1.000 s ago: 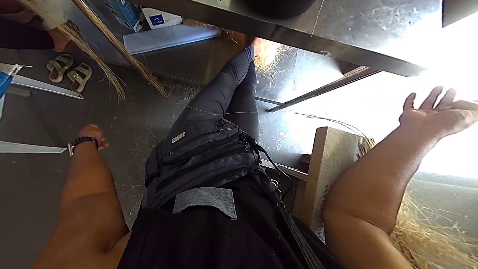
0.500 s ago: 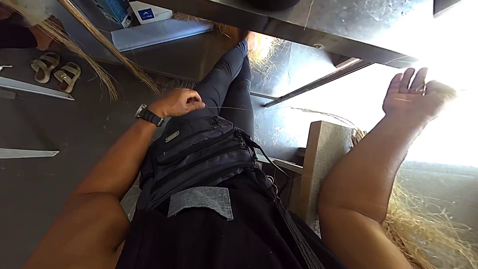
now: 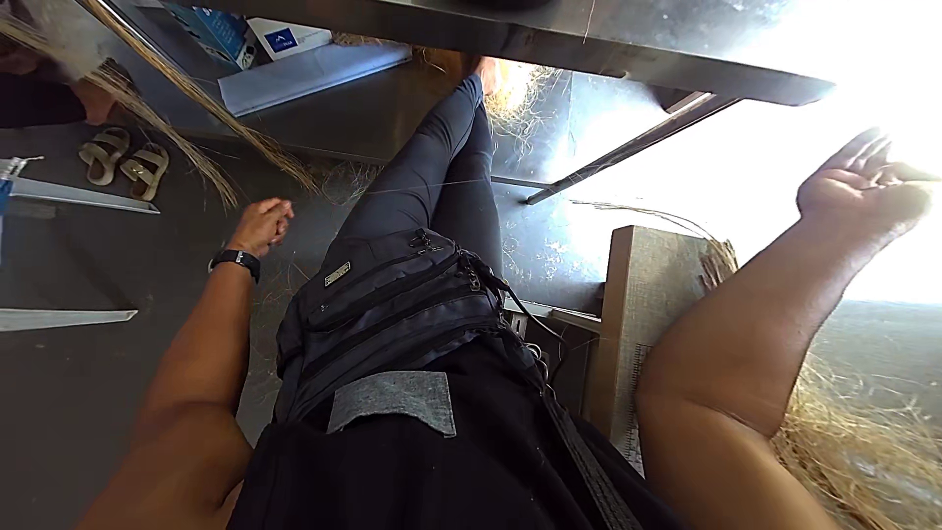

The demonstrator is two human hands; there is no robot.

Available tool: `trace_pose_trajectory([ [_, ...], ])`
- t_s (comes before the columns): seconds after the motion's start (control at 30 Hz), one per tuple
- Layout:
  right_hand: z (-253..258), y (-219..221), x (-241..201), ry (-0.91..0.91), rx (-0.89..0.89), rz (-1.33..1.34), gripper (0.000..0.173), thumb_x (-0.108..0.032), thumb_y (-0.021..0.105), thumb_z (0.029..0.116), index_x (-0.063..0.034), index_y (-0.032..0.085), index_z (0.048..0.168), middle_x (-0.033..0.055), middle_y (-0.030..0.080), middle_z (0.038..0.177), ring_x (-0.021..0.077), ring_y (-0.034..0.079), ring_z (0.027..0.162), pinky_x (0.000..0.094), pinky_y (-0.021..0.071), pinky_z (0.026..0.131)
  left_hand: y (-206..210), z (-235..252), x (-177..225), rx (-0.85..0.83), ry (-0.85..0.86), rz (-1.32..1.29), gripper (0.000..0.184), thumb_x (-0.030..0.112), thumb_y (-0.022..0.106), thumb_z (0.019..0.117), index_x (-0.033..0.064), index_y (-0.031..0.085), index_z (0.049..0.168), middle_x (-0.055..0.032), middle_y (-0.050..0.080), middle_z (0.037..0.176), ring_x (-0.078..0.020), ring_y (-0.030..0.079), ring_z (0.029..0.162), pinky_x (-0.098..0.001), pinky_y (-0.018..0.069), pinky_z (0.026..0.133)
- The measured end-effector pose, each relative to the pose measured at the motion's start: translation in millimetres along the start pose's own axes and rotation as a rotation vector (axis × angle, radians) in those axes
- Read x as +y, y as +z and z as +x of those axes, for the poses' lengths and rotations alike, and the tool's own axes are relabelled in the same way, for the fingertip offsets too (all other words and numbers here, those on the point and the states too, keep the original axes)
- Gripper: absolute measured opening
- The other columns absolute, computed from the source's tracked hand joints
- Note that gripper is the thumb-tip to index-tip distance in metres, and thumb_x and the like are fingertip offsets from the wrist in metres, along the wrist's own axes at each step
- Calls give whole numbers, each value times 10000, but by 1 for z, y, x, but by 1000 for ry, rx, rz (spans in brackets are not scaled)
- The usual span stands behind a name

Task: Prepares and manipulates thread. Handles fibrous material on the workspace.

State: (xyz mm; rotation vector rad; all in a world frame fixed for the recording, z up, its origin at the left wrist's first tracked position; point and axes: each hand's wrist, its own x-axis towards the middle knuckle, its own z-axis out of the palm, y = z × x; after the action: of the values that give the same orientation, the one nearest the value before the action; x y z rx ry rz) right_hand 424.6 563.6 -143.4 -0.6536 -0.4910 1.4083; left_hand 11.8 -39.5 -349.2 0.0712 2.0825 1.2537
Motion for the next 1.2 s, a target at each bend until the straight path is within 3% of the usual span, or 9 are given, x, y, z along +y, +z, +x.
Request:
trace_pose_trajectory([
  [0.23, 3, -6, -5, -92, 3, -87, 366, -99, 210, 1124, 34, 284, 1457, 216, 479, 1431, 262, 534, 1357, 393, 465, 1141, -95, -45, -113, 666, -398, 90, 397, 288, 458, 1068, 43, 559, 1364, -145, 609, 1058, -199, 567, 749, -417, 514, 697],
  [0.33, -2, -3, -3, -61, -3, -99, 370, -117, 219, 1130, 33, 296, 1459, 208, 482, 1449, 259, 536, 1363, 385, 462, 1145, -119, -68, -143, 552, -541, 429, 382, 198, 558, 1025, -49, 594, 1314, -343, 620, 1258, -497, 653, 1084, -695, 502, 909],
  [0.4, -5, 1, 0, -22, -19, -100, 354, -123, 219, 1133, 19, 306, 1446, 196, 497, 1427, 243, 550, 1345, 374, 470, 1133, -116, -72, -149, 431, -584, 583, 458, 188, 641, 998, -54, 545, 1374, -373, 576, 1315, -545, 602, 1178, -723, 482, 944],
  [0.5, -9, 7, 4, 77, -48, -86, 258, -152, 235, 1123, -28, 365, 1308, 169, 568, 1296, 212, 622, 1237, 366, 499, 1093, -94, -63, -123, 348, -530, 733, 450, 205, 668, 991, -100, 583, 1311, -397, 577, 1303, -563, 539, 1262, -735, 399, 1032],
  [0.7, -22, 20, 10, 203, -76, -182, 161, -148, 314, 1082, -81, 440, 1156, 119, 619, 1156, 186, 671, 1102, 350, 557, 995, -43, -10, -24, 307, -197, 707, 486, 342, 517, 1057, -114, 674, 994, -376, 658, 1093, -567, 616, 1099, -770, 423, 940],
  [0.87, -10, 15, 8, 222, -125, -119, 161, -134, 328, 1077, -66, 440, 1169, 136, 620, 1183, 199, 666, 1127, 351, 550, 1014, 30, 16, 87, -9, 208, 587, 343, 243, 531, 1067, 21, 613, 1315, -240, 673, 1214, -388, 718, 957, -619, 570, 873],
  [1.0, -12, 18, 9, 215, -119, -122, 153, -123, 340, 1071, -67, 436, 1177, 137, 622, 1165, 192, 677, 1089, 345, 564, 986, 121, 21, 168, -236, 595, 671, 318, 291, 517, 1079, 59, 697, 1203, -172, 724, 1012, -293, 722, 770, -545, 604, 768],
  [1.07, -13, 19, 9, 219, -117, -126, 170, -113, 349, 1071, -59, 446, 1200, 133, 628, 1141, 190, 683, 1062, 340, 566, 979, 169, 23, 198, -394, 749, 718, 284, 255, 534, 1071, 67, 713, 1187, -151, 726, 1028, -270, 715, 772, -518, 603, 758],
  [1.2, -12, 20, 8, 254, -109, -88, 196, -89, 356, 1056, -54, 451, 1224, 125, 618, 1115, 175, 681, 1037, 321, 570, 965, 257, 20, 227, -762, 809, 945, 379, 272, 675, 991, 148, 659, 1349, -159, 719, 1041, -305, 692, 872, -546, 552, 836],
])
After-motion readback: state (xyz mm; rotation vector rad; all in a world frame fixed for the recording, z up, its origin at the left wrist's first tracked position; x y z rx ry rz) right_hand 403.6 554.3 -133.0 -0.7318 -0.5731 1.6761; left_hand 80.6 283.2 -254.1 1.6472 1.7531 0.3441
